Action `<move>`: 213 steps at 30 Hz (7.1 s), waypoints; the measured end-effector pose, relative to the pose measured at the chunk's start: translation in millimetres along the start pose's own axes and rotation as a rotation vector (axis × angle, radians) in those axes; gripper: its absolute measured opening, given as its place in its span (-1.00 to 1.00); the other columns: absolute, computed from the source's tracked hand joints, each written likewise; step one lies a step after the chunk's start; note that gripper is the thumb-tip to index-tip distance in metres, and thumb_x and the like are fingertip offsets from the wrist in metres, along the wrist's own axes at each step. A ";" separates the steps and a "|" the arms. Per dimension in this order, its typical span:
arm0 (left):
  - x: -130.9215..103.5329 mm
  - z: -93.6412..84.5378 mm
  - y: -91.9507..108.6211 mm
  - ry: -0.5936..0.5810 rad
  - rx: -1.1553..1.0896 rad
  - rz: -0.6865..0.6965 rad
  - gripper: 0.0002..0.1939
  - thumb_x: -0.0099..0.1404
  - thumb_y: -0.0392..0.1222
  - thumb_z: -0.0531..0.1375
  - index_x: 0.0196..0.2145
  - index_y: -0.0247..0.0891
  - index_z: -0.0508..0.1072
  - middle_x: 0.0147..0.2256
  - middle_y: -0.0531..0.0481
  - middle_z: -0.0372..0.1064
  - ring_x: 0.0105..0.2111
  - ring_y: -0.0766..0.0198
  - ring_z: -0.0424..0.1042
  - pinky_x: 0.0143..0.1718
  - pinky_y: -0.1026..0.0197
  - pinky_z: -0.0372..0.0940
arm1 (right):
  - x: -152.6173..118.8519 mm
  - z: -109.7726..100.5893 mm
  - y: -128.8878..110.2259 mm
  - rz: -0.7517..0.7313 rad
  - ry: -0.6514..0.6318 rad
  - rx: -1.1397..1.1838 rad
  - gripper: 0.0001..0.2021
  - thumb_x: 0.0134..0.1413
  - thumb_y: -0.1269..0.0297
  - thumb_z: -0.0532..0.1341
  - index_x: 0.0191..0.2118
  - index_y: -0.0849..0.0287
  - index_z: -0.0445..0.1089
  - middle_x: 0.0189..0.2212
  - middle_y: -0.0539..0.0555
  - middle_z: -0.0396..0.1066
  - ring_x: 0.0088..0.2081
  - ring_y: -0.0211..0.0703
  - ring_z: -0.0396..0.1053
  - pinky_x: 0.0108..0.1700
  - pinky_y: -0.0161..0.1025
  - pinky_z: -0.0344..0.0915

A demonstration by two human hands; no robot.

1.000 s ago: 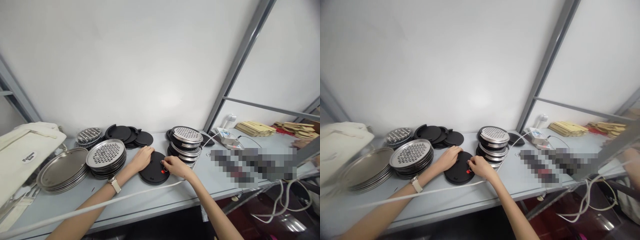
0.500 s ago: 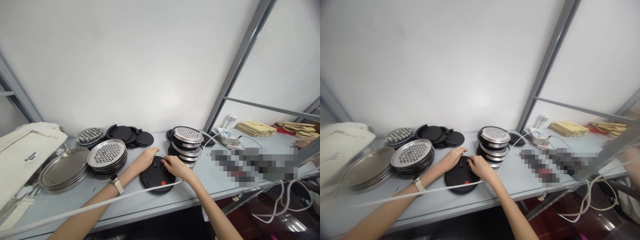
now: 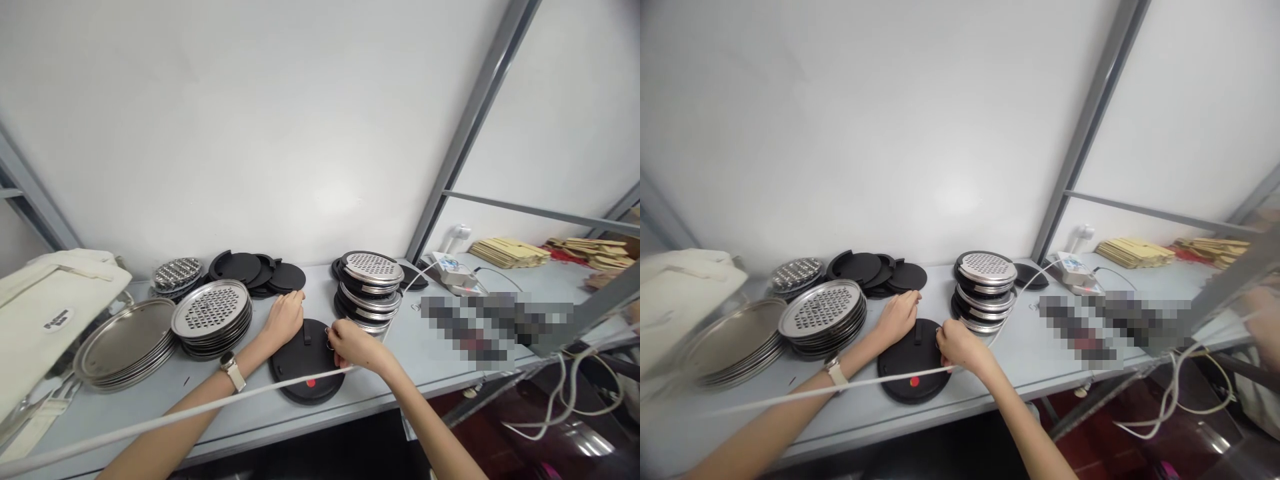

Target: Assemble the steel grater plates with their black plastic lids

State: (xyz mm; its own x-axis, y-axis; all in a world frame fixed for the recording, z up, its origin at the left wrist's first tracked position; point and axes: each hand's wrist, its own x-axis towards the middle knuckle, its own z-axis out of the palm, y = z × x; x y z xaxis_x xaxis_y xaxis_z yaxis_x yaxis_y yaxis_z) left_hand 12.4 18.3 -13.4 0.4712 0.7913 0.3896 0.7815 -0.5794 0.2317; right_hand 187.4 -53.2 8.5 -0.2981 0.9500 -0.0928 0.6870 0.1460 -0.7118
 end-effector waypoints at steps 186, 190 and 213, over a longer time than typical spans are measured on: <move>-57.6 -16.5 10.5 -0.137 -0.281 0.185 -0.63 0.32 -0.24 -0.05 0.07 -0.27 0.21 0.01 -0.17 0.19 0.09 0.11 0.12 0.15 -0.05 0.10 | 23.8 21.8 17.8 -0.341 0.304 -0.056 -0.71 0.29 0.12 -0.03 -0.44 0.14 0.13 -0.61 -0.12 0.05 -0.56 -0.31 0.08 -0.45 -0.35 0.02; -57.1 -14.7 10.5 -0.119 -0.271 0.169 -0.63 0.32 -0.26 -0.07 0.07 -0.30 0.20 0.02 -0.18 0.19 0.09 0.12 0.13 0.16 -0.02 0.09 | 23.7 24.9 16.4 -0.312 0.383 -0.049 -0.73 0.29 0.16 -0.04 -0.42 0.14 0.14 -0.61 -0.11 0.07 -0.55 -0.30 0.11 -0.43 -0.34 0.03; -56.8 -15.3 8.7 -0.119 -0.312 0.165 -0.60 0.33 -0.25 -0.06 0.11 -0.26 0.23 0.03 -0.15 0.22 0.07 0.13 0.16 0.12 -0.03 0.16 | 26.8 23.8 22.2 -0.346 0.330 -0.103 -0.79 0.27 0.23 -0.03 -0.40 0.12 0.15 -0.60 -0.10 0.11 -0.55 -0.27 0.13 -0.43 -0.34 0.05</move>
State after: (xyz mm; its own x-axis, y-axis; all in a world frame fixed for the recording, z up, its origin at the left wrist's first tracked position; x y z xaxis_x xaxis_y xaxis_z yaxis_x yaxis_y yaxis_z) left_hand -13.8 -34.7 -19.8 0.6387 0.6890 0.3427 0.5376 -0.7181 0.4420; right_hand 178.9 -31.1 -26.4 -0.3058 0.8751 0.3750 0.6518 0.4796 -0.5875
